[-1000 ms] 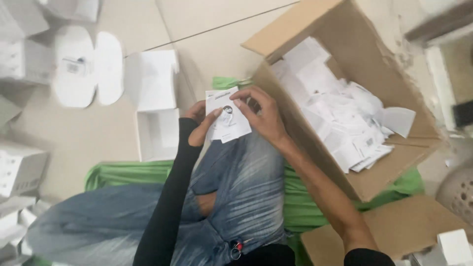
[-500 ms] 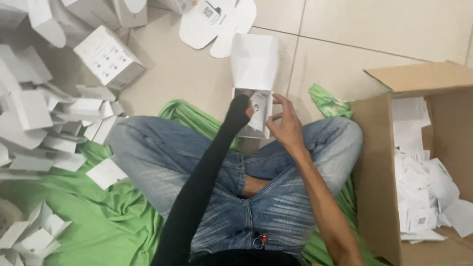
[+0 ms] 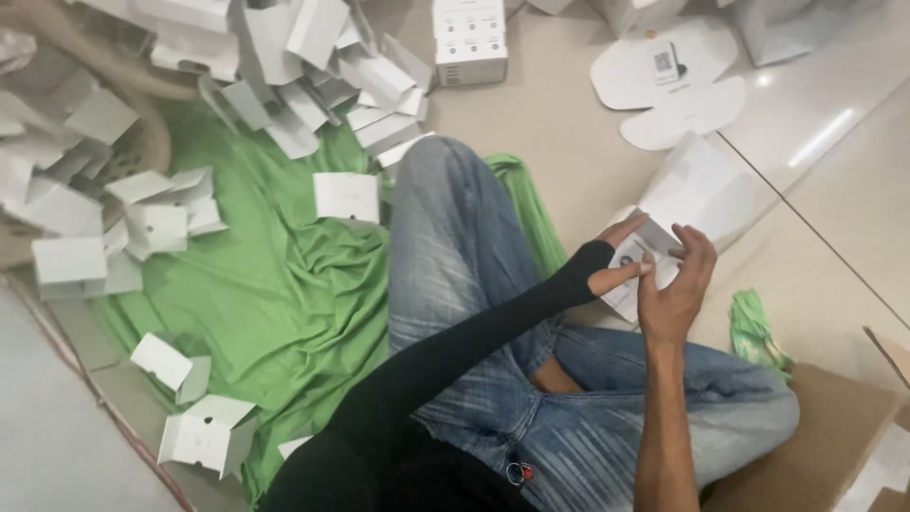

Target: The person sits on the floor and repeatedly picks up small white boxes, inserts folded paper inserts into them, and closes the boxes. The person also handles larger cardboard boxes and stacks of paper inserts during the process.

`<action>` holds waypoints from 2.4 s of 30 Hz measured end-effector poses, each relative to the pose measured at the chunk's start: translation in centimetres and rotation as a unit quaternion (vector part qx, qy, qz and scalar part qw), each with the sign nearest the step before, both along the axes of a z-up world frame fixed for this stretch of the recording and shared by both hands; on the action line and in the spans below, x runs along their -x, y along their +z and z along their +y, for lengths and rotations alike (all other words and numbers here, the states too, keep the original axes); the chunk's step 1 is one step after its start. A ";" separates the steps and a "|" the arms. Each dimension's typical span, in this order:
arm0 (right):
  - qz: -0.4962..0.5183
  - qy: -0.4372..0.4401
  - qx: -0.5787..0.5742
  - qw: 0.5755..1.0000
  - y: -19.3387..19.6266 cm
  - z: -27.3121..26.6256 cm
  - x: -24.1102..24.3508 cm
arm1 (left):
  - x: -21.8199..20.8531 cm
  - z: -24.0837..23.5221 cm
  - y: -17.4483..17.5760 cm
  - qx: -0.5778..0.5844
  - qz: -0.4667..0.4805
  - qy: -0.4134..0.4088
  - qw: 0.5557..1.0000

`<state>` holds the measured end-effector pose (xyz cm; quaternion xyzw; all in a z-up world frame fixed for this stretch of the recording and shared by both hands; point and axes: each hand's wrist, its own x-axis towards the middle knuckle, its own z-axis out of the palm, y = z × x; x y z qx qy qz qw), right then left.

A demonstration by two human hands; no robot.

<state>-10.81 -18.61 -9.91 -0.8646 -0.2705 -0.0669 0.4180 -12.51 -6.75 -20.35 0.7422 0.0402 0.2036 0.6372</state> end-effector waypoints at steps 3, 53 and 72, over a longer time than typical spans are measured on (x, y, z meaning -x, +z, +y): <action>0.010 0.089 -0.019 0.996 3.9 7.0 -0.7 | 4.5 10.8 8.9 0.043 -0.022 -0.069 0.996; 0.293 -0.056 -0.216 0.930 2.6 -6.2 2.9 | -1.4 11.8 14.5 -0.103 0.175 -0.267 0.942; -0.035 -0.003 0.184 0.982 -1.8 -4.6 -4.2 | -6.8 7.0 4.3 -0.516 -0.074 -0.233 0.821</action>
